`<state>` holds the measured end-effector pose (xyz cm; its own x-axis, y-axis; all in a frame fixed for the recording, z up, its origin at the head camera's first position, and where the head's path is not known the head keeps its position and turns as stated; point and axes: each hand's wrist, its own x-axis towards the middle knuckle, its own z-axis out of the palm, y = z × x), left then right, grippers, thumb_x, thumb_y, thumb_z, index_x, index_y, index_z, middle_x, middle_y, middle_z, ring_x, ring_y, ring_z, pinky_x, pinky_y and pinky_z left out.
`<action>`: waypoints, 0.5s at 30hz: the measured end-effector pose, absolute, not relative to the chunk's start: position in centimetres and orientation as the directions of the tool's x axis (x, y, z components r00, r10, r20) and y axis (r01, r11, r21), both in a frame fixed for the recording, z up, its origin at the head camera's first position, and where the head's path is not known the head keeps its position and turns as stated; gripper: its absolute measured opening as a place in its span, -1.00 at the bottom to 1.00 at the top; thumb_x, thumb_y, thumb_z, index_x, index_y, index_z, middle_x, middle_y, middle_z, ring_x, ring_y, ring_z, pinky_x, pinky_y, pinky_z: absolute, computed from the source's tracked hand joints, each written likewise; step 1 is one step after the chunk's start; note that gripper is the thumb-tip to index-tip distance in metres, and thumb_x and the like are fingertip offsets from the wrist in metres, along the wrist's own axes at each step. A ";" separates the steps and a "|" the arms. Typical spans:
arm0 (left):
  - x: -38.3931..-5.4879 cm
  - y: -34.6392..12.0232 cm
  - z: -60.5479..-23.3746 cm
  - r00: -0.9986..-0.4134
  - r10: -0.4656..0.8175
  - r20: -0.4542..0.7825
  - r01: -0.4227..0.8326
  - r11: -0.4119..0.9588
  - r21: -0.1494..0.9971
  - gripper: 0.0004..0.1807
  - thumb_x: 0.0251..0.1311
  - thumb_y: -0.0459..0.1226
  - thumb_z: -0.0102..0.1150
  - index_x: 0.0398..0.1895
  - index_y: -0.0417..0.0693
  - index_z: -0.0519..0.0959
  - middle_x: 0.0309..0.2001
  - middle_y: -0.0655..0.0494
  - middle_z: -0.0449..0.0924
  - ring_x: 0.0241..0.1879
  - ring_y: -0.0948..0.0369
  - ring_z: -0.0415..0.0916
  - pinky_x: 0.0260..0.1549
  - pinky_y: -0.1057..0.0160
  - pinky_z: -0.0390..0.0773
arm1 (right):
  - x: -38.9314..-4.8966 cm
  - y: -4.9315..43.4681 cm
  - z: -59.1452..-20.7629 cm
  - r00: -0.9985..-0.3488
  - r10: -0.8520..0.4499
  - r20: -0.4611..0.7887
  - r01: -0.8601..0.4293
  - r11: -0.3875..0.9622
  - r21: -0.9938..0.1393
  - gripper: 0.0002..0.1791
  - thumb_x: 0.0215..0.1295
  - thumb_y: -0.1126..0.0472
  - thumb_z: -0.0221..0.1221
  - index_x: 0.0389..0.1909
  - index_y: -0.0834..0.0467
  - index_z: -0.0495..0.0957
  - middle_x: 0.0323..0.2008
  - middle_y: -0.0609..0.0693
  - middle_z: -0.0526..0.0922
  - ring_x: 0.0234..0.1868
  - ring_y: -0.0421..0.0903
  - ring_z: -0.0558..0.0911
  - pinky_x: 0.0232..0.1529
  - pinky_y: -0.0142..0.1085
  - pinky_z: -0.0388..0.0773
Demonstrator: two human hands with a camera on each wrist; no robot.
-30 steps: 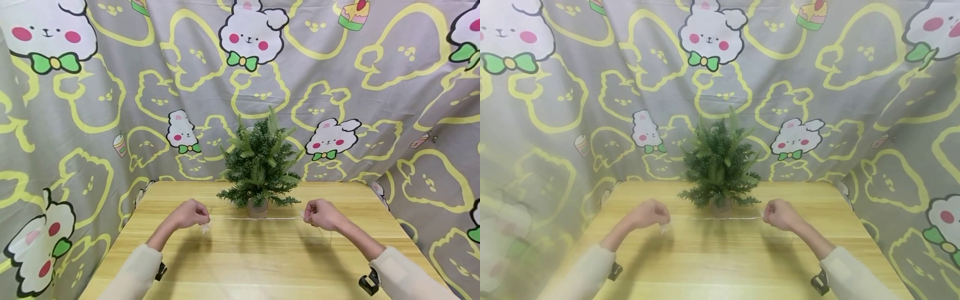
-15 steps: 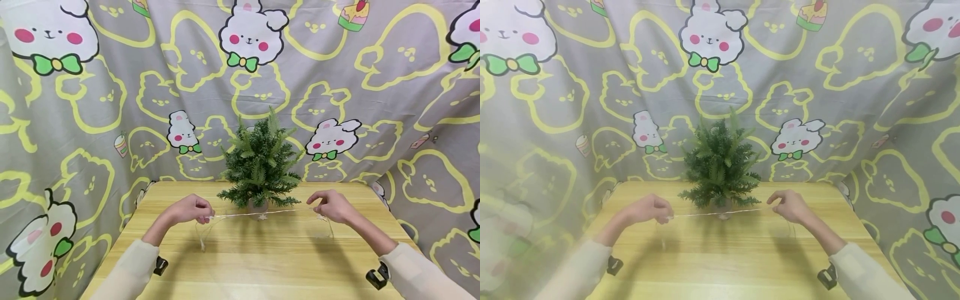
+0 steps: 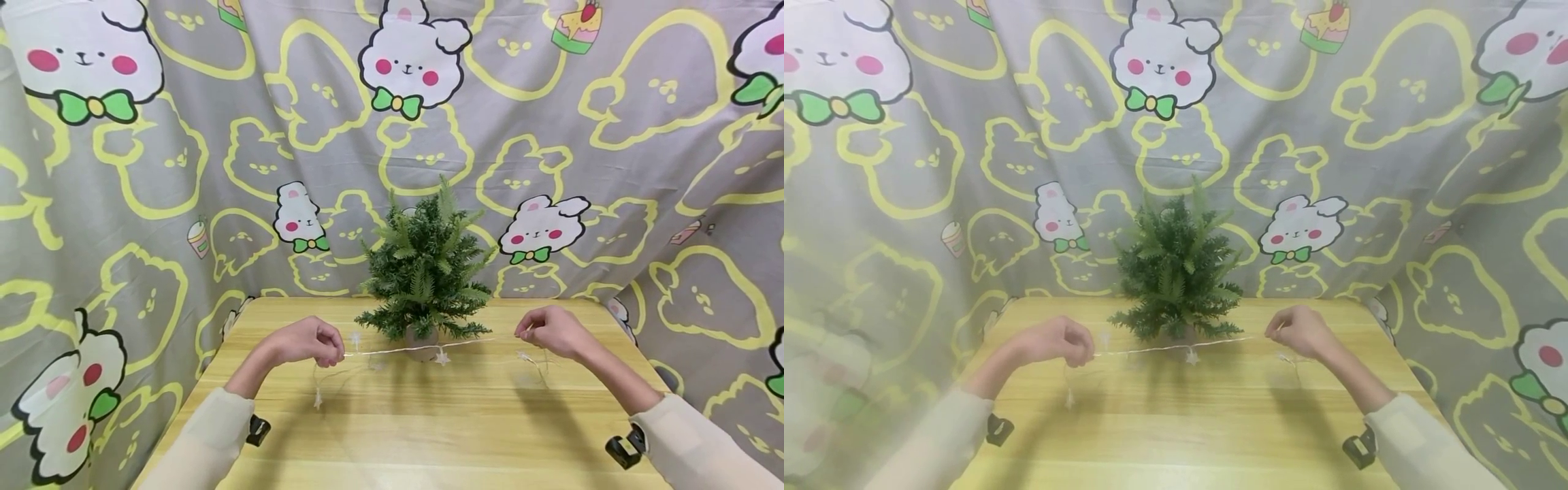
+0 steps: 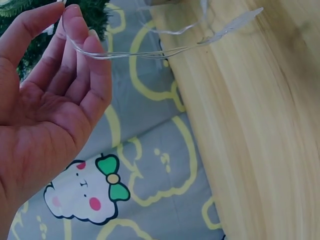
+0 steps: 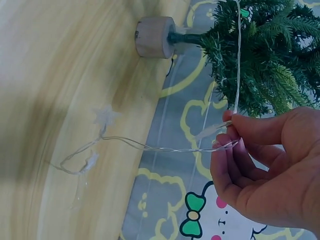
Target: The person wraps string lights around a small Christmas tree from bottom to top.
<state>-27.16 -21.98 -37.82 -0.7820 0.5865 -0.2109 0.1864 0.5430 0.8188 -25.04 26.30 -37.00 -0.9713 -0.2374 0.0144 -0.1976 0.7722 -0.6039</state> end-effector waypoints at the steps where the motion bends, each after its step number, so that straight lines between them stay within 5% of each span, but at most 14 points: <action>1: -27.2 -22.0 -37.8 -0.781 0.588 -0.209 0.187 0.540 0.820 -0.89 0.18 -0.42 0.23 -0.26 -0.27 0.69 -0.37 -0.01 0.70 -0.40 0.17 0.59 -0.24 0.16 0.66 | -25.1 26.3 -37.0 -0.971 -0.239 0.019 -0.202 0.772 -0.602 -0.90 0.28 0.28 0.23 -0.31 0.18 0.71 -0.54 -0.09 0.59 -0.48 -0.14 0.45 -0.45 -0.29 0.37; 9: -27.4 -22.6 -37.2 -0.798 0.574 -0.185 0.182 0.522 0.834 -0.87 0.20 -0.42 0.24 -0.23 -0.34 0.66 -0.36 -0.03 0.68 -0.38 0.15 0.58 -0.25 0.15 0.67 | -24.8 26.2 -36.8 -0.958 -0.282 0.046 -0.250 0.750 -0.613 -0.86 0.10 0.43 0.16 -0.41 0.16 0.64 -0.52 -0.06 0.64 -0.46 -0.17 0.49 -0.43 -0.36 0.41; 15: -27.7 -23.0 -36.7 -0.802 0.554 -0.223 0.145 0.543 0.827 -0.83 0.24 -0.39 0.19 -0.22 -0.38 0.63 -0.35 -0.04 0.69 -0.34 0.10 0.65 -0.19 0.05 0.71 | -24.6 26.3 -36.1 -0.963 -0.255 0.083 -0.253 0.762 -0.596 -0.96 0.22 0.32 0.22 -0.39 0.19 0.62 -0.53 -0.05 0.61 -0.48 -0.14 0.49 -0.45 -0.31 0.40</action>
